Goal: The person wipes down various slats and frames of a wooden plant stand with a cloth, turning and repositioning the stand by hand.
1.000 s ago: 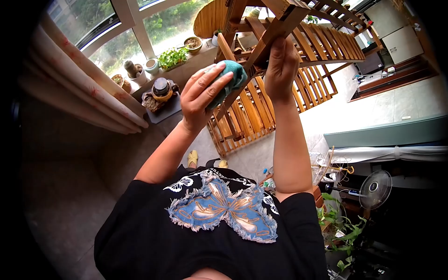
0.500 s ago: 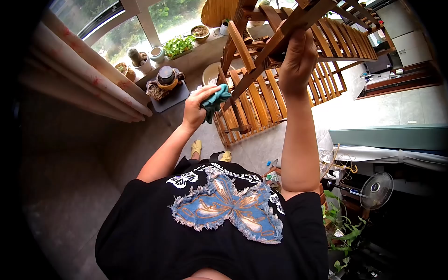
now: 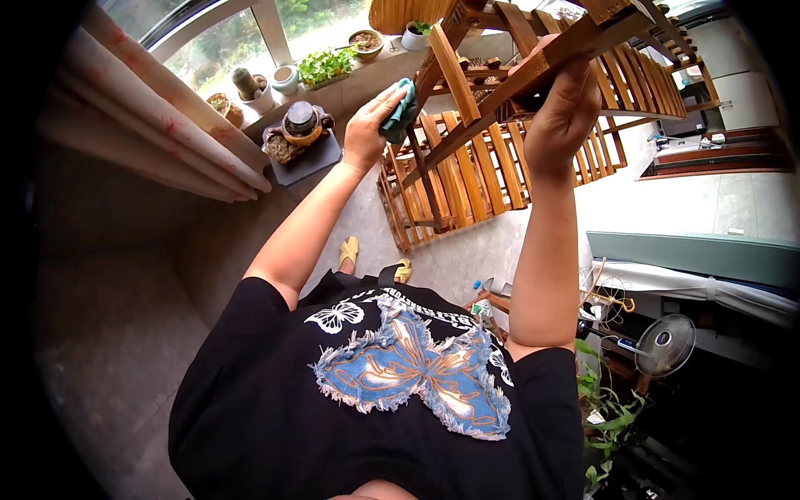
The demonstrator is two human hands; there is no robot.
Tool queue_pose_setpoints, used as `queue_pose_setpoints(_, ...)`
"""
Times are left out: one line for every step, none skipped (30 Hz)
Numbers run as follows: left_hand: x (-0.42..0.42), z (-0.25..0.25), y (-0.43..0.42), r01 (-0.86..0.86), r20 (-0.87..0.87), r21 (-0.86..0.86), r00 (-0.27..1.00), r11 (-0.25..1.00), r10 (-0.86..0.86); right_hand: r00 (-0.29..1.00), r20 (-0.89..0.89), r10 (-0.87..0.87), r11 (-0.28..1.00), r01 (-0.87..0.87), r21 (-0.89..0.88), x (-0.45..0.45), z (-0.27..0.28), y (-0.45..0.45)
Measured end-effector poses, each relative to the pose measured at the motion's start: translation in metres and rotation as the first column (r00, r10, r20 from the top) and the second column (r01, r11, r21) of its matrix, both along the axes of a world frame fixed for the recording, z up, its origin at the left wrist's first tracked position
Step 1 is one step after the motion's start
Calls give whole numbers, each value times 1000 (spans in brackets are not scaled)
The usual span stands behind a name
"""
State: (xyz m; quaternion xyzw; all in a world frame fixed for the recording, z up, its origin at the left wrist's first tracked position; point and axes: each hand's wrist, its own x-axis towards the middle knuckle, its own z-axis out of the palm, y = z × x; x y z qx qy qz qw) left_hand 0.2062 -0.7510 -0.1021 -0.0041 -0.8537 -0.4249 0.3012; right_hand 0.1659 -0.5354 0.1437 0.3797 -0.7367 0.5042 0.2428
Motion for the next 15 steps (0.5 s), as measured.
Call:
queue_pose_setpoints(5,-11,-1,20,27,40,999,999,-21,1000,13,-3,1000,3,-26,0,0,-1)
queue_pose_setpoints(6,-20,-1,39,48,79,998,996,-43,1000,22,-6,999,7,-52,0,0,-1)
queue_pose_setpoints(9,-17,2,34,49,59,998,998,-37,1000,6,13,998,-13,-55,-1,0,0)
queue_pose_setpoints(15,-14,8,31,52,40,998,999,-33,1000,11,10,999,-9,-52,0,1,0)
queue_pose_setpoints(20,-12,15,0,40,1,999,1000,0,1000,-4,12,999,-12,-47,0,2,0)
queue_pose_setpoints(25,-14,22,-44,15,-84,999,995,46,1000,-17,15,999,-15,-43,1,2,0)
queue_pose_setpoints(33,-12,29,-34,8,-111,999,993,35,999,-17,37,998,-38,-57,1,2,0)
queue_pose_setpoints(42,-9,38,-22,1,-140,1000,990,22,999,-9,33,998,-34,-57,0,2,0)
queue_pose_setpoints(53,-6,45,-9,36,-148,999,989,14,999,-23,29,998,-30,-47,-2,1,2)
queue_pose_setpoints(62,-8,51,-6,35,-166,999,986,12,999,-39,25,999,-27,-37,-2,1,3)
queue_pose_setpoints(69,-10,56,9,31,-148,1000,989,-5,998,-59,0,1000,-1,-27,-3,1,3)
queue_pose_setpoints(76,-10,60,25,27,-130,999,991,-22,999,-54,-3,1000,2,-28,-6,-1,5)
queue_pose_setpoints(82,-10,63,45,39,-127,998,991,-41,999,-50,20,999,-23,-44,-11,-3,8)
queue_pose_setpoints(89,-10,67,61,66,-100,996,993,-55,998,-48,45,997,-47,-61,-14,-5,11)
queue_pose_setpoints(96,-5,70,78,93,-47,993,996,-74,995,-89,47,998,-50,-24,-15,-3,11)
